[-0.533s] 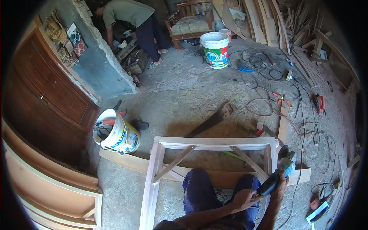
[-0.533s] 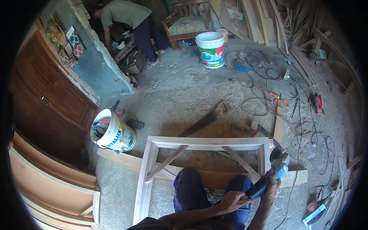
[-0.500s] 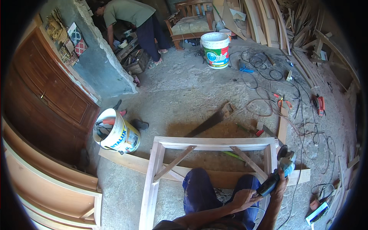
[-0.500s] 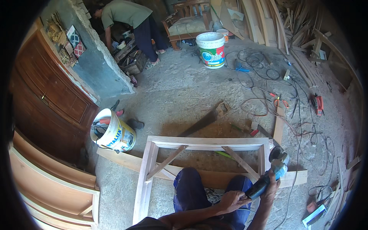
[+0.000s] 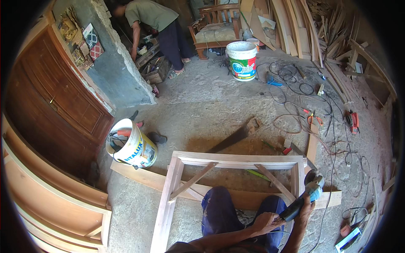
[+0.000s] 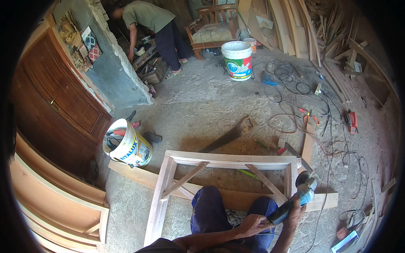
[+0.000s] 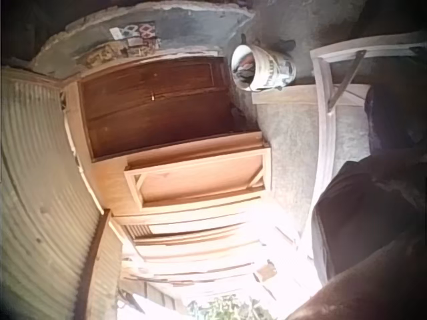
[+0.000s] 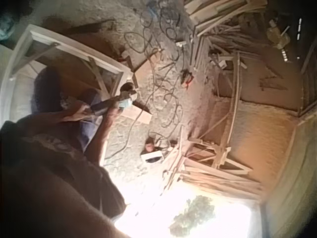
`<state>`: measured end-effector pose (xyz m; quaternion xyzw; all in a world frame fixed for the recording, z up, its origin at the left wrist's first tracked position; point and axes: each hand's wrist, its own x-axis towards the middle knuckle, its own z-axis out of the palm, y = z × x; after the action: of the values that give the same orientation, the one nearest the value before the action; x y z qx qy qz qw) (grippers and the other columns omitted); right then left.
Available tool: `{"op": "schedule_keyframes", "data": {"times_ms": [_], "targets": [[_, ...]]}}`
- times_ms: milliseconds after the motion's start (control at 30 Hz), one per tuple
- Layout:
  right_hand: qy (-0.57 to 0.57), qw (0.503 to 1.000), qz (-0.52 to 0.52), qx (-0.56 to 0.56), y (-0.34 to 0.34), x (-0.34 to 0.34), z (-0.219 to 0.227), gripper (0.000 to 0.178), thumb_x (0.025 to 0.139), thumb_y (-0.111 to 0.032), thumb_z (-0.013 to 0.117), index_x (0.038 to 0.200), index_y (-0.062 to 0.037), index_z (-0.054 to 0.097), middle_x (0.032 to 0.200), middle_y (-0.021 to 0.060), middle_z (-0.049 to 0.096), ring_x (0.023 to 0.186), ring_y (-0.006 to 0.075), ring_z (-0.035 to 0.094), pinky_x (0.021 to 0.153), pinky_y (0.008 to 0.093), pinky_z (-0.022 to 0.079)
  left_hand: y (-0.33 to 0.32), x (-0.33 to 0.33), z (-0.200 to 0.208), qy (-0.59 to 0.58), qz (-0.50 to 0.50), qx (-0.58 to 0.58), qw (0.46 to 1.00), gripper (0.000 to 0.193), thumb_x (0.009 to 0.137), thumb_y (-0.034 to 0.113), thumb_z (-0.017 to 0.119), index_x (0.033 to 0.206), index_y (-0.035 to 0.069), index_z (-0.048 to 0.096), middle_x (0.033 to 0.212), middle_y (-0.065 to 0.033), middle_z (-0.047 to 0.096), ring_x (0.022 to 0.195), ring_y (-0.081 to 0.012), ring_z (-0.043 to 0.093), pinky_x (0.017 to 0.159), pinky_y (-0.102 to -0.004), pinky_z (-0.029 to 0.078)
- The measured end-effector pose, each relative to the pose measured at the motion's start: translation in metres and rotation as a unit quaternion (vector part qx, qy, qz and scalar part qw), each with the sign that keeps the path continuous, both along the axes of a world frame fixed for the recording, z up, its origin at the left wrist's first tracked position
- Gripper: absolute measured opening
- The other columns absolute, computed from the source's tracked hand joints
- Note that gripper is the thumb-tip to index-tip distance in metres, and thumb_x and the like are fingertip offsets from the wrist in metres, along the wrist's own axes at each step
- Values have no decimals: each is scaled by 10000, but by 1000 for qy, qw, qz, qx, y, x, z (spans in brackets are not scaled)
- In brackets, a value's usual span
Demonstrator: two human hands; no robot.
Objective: The person assembles a wooden frame by hammering nails, measuring and marking with a square, sawing wood pieces, and sanding the frame with an electric sander. The person works on the floor in a cluttered workshop.
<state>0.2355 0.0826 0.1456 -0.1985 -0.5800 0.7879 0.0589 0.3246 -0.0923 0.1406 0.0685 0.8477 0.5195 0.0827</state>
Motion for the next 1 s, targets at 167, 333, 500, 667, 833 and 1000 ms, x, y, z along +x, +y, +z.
{"op": "schedule_keyframes", "data": {"times_ms": [167,333,500,667,833,1000], "targets": [[-6,1000,-24,16,3,4,-2,413,859,-339,758,1107,-34,632,868,27,589,714,136,568,643,309,468,2,4,4,-17,15,-1,1000,543,892,528,749,743,19,633,680,-177,659,658,-362,699,584,-436,512],[-29,999,-29,27,7,2,-6,445,857,-353,767,1124,-26,628,891,36,598,741,144,576,663,314,475,4,0,-1,-21,2,-24,999,533,892,528,749,776,15,662,717,-173,688,680,-347,715,594,-431,522],[-32,998,-20,46,8,-8,-13,476,843,-368,784,1141,-30,631,915,44,609,751,164,589,671,318,483,6,-8,-13,-6,13,14,1000,513,903,496,747,780,5,664,716,-179,687,669,-350,712,592,-430,521],[-50,997,-29,52,2,-18,-17,495,840,-370,788,1162,-29,632,930,48,615,756,169,592,681,325,490,5,-12,-28,20,27,35,999,496,907,474,745,766,8,654,697,-179,672,657,-358,702,590,-440,516],[-40,998,-16,53,-4,-9,-14,492,834,-366,778,1159,-25,636,935,46,616,778,166,591,693,327,488,-2,-5,-26,4,27,32,999,502,906,489,735,741,26,634,696,-178,666,678,-372,700,601,-460,515],[-19,999,-3,46,-6,0,-16,474,828,-359,766,1143,-28,640,928,42,608,776,158,586,687,318,477,-6,3,-24,23,24,27,999,487,908,458,755,781,-3,665,684,-178,673,635,-339,709,573,-420,516]]}}
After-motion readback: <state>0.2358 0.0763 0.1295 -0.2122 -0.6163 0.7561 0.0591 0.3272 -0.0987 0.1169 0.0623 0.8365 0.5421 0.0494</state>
